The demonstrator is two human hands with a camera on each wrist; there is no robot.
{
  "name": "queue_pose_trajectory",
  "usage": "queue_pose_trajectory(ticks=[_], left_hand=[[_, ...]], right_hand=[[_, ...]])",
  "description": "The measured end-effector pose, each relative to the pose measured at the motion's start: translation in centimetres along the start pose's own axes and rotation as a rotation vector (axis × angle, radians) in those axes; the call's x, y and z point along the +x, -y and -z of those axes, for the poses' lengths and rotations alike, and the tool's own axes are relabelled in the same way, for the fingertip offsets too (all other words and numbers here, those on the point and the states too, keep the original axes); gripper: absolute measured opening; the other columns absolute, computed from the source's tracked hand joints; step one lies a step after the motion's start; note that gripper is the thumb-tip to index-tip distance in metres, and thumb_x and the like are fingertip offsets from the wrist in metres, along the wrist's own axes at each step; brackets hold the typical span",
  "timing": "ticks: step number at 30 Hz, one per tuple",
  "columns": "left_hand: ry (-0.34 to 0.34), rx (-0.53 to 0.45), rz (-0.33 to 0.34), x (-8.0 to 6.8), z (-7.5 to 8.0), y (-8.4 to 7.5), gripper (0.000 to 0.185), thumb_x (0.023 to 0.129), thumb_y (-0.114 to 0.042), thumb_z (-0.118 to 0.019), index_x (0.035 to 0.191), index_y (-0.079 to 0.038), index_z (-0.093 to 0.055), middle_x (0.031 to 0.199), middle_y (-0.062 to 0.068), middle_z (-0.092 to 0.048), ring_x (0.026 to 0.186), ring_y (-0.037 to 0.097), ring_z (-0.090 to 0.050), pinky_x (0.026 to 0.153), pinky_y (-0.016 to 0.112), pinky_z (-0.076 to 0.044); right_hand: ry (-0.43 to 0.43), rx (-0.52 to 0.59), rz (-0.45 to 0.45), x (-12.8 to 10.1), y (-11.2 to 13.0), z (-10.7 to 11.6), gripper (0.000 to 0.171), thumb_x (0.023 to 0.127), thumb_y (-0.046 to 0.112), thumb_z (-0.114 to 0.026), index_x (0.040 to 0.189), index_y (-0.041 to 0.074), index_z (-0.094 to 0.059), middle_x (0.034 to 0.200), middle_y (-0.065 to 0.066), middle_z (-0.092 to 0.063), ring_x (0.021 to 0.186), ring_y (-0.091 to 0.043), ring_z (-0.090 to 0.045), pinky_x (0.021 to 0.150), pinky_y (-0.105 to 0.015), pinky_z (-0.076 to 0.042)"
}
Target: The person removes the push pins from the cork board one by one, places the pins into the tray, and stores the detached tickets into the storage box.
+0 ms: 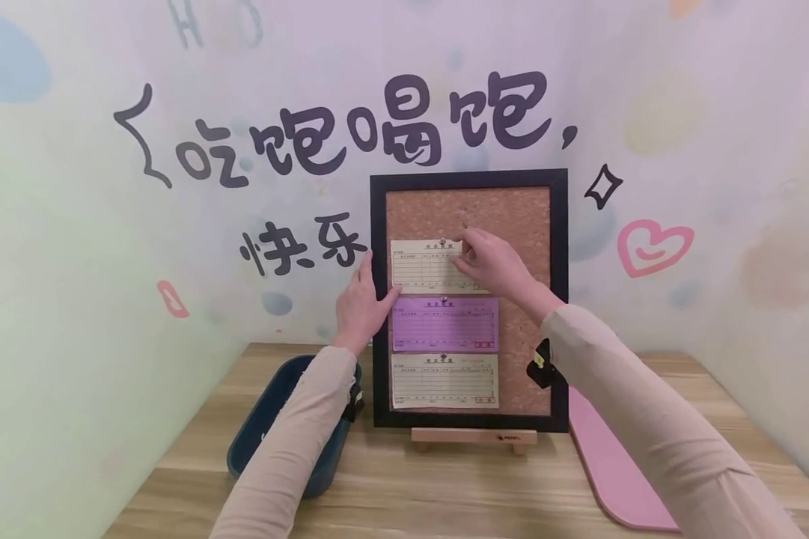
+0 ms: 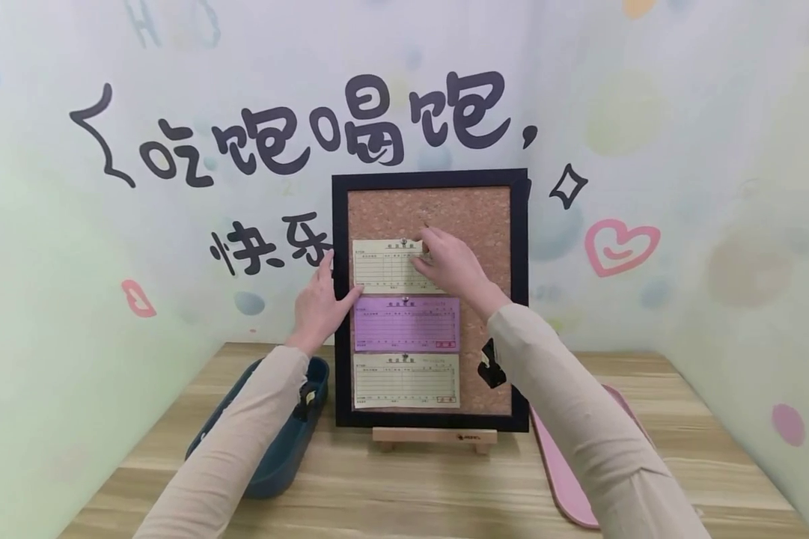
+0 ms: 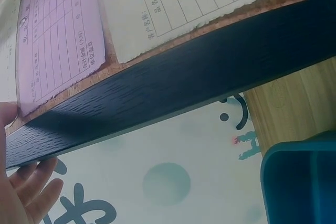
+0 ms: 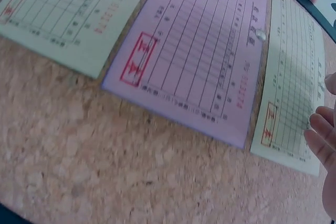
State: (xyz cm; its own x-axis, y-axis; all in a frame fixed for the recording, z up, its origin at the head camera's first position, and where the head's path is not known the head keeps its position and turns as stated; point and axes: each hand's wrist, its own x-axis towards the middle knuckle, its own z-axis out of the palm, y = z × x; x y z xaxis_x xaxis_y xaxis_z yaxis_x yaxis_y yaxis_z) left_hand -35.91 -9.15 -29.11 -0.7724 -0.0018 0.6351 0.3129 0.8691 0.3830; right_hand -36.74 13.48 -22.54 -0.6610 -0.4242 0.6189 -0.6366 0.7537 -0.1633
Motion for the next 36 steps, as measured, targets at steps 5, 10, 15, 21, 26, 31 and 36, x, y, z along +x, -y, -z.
queue_pose_trajectory(ticks=[5, 10, 15, 21, 26, 31, 36], left_hand=[[0.002, 0.012, -0.003, 0.0, 0.3, -0.2, 0.077, 0.084, -0.04, -0.061, 0.142, -0.005, -0.024, 0.132, 0.019, -0.046, 0.069, 0.026, -0.059, 0.062, 0.036, -0.049], [0.008, 0.016, 0.001, -0.2, 0.1, -0.2, 0.079, 0.084, -0.041, -0.061, 0.143, -0.005, -0.021, 0.132, 0.019, -0.046, 0.063, 0.023, -0.057, 0.058, 0.035, -0.048], [-0.014, -0.001, -0.014, -0.3, 0.0, 0.0, 0.078, 0.084, -0.04, -0.061, 0.142, -0.005, -0.022, 0.129, 0.02, -0.048, 0.064, 0.026, -0.058, 0.059, 0.037, -0.048], [-0.036, -0.007, -0.033, -0.4, 0.1, -0.1, 0.077, 0.085, -0.042, -0.058, 0.143, -0.008, -0.021, 0.125, 0.021, -0.051, 0.068, 0.028, -0.059, 0.062, 0.038, -0.049], [-0.035, 0.006, -0.04, -0.2, 0.0, 0.1, 0.078, 0.084, -0.041, -0.06, 0.142, -0.004, -0.023, 0.126, 0.021, -0.05, 0.068, 0.028, -0.059, 0.061, 0.038, -0.049], [-0.009, 0.039, -0.031, -0.2, 0.1, 0.0, 0.078, 0.085, -0.042, -0.059, 0.142, -0.005, -0.022, 0.128, 0.019, -0.049, 0.066, 0.025, -0.058, 0.06, 0.035, -0.049], [-0.009, 0.029, -0.027, -0.2, 0.1, 0.0, 0.077, 0.085, -0.041, -0.059, 0.143, -0.006, -0.022, 0.127, 0.019, -0.049, 0.069, 0.026, -0.059, 0.062, 0.036, -0.049]], right_hand=[[-0.03, 0.008, 0.005, 0.6, 0.1, -0.5, 0.024, 0.086, 0.017, -0.06, 0.106, 0.003, -0.058, 0.082, -0.005, -0.053, 0.07, -0.018, -0.047, 0.064, -0.032, -0.04], [-0.061, 0.043, -0.023, 0.8, 0.3, -1.0, 0.022, 0.086, 0.015, -0.06, 0.105, 0.003, -0.06, 0.077, -0.005, -0.054, 0.066, -0.017, -0.048, 0.06, -0.03, -0.04], [-0.076, 0.075, -0.071, 1.1, 0.4, -1.5, 0.021, 0.087, 0.013, -0.059, 0.105, 0.002, -0.06, 0.077, -0.006, -0.057, 0.066, -0.017, -0.05, 0.061, -0.029, -0.043], [-0.105, 0.124, -0.118, 1.2, 0.5, -1.8, 0.022, 0.087, 0.013, -0.059, 0.106, 0.003, -0.061, 0.076, -0.006, -0.056, 0.066, -0.017, -0.05, 0.06, -0.029, -0.041], [-0.13, 0.14, -0.104, 1.4, 0.8, -2.1, 0.019, 0.087, 0.012, -0.057, 0.104, 0.003, -0.061, 0.076, -0.006, -0.058, 0.066, -0.018, -0.051, 0.06, -0.029, -0.042], [-0.119, 0.126, -0.127, 1.6, 0.9, -2.3, 0.019, 0.088, 0.013, -0.056, 0.105, 0.005, -0.06, 0.074, -0.005, -0.057, 0.063, -0.017, -0.049, 0.058, -0.029, -0.039], [-0.114, 0.102, -0.135, 1.7, 0.9, -2.4, 0.018, 0.089, 0.014, -0.057, 0.105, 0.007, -0.06, 0.071, -0.005, -0.055, 0.06, -0.017, -0.047, 0.056, -0.029, -0.037]])
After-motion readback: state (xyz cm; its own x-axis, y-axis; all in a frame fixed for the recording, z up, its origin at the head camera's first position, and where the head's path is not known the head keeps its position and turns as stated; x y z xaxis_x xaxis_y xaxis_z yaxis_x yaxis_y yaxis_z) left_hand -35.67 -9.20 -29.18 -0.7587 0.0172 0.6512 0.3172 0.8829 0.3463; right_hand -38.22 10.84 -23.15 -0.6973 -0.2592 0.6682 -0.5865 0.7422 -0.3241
